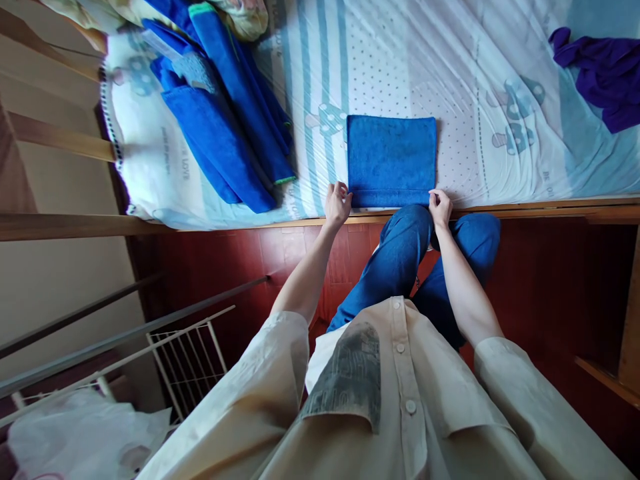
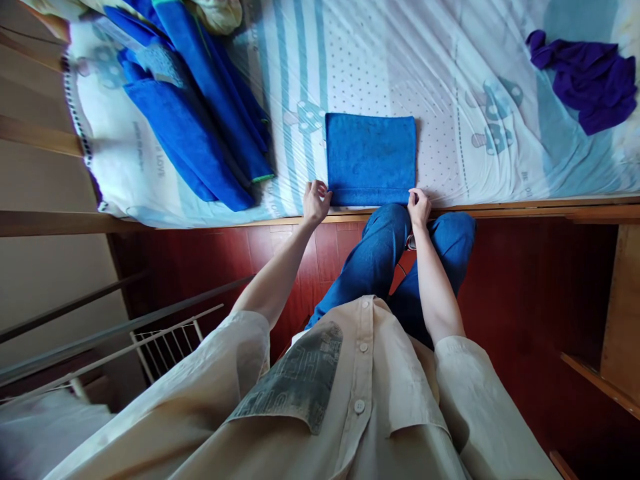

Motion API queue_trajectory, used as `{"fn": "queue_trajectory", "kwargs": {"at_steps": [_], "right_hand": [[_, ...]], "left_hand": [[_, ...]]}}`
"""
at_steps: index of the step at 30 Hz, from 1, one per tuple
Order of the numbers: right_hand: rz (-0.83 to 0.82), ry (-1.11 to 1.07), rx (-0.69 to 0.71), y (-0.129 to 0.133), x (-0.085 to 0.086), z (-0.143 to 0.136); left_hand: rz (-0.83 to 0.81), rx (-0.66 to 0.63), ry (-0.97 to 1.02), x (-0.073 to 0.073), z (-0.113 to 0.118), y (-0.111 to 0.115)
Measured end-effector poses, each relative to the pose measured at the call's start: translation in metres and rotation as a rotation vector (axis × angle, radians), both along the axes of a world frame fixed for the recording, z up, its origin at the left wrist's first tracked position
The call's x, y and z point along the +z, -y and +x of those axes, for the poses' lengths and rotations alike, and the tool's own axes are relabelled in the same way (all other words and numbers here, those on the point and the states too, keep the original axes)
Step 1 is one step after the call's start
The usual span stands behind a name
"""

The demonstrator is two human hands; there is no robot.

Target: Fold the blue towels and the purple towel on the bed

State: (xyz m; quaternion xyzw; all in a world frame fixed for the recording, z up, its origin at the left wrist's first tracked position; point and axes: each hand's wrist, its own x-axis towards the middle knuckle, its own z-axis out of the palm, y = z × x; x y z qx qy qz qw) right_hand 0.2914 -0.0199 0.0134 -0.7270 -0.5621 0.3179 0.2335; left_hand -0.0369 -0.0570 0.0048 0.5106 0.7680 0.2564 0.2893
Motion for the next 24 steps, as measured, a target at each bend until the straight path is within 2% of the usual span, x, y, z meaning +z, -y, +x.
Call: {"fn": "queue_trajectory", "kwargs": {"at_steps": [2, 4, 7, 10, 14, 18, 21, 24], "right_hand": [[-0.007, -0.023, 0.018, 0.001, 0.003, 0.0], [-0.022, -0.035, 0.015, 0.002, 0.005, 0.0], [-0.04, -0.052, 0.022, 0.001, 0.007, 0.003], [-0.05, -0.081, 0.062, -0.004, 0.007, 0.007], [-0.066, -0.103, 0.111, -0.006, 0.005, 0.012], [-0.003, -0.013, 0.14, 0.001, 0.005, 0.013], [0.087, 0.024, 0.151, 0.003, 0.006, 0.012], [0.148, -0.001, 0.197, 0.0, 0.006, 0.011]], "left_hand": [[0.117, -0.136, -0.045, 0.003, -0.001, 0.004], [0.161, -0.311, -0.049, 0.006, -0.003, 0.006], [0.113, -0.528, -0.035, 0.006, -0.009, 0.002], [0.07, -0.619, -0.05, 0.002, -0.014, -0.002], [0.048, -0.655, -0.093, 0.0, -0.017, -0.001], [0.033, -0.624, -0.092, 0.001, -0.015, -0.001], [0.038, -0.541, -0.024, 0.002, -0.012, -0.003], [0.025, -0.384, 0.058, 0.005, -0.008, -0.008]]}}
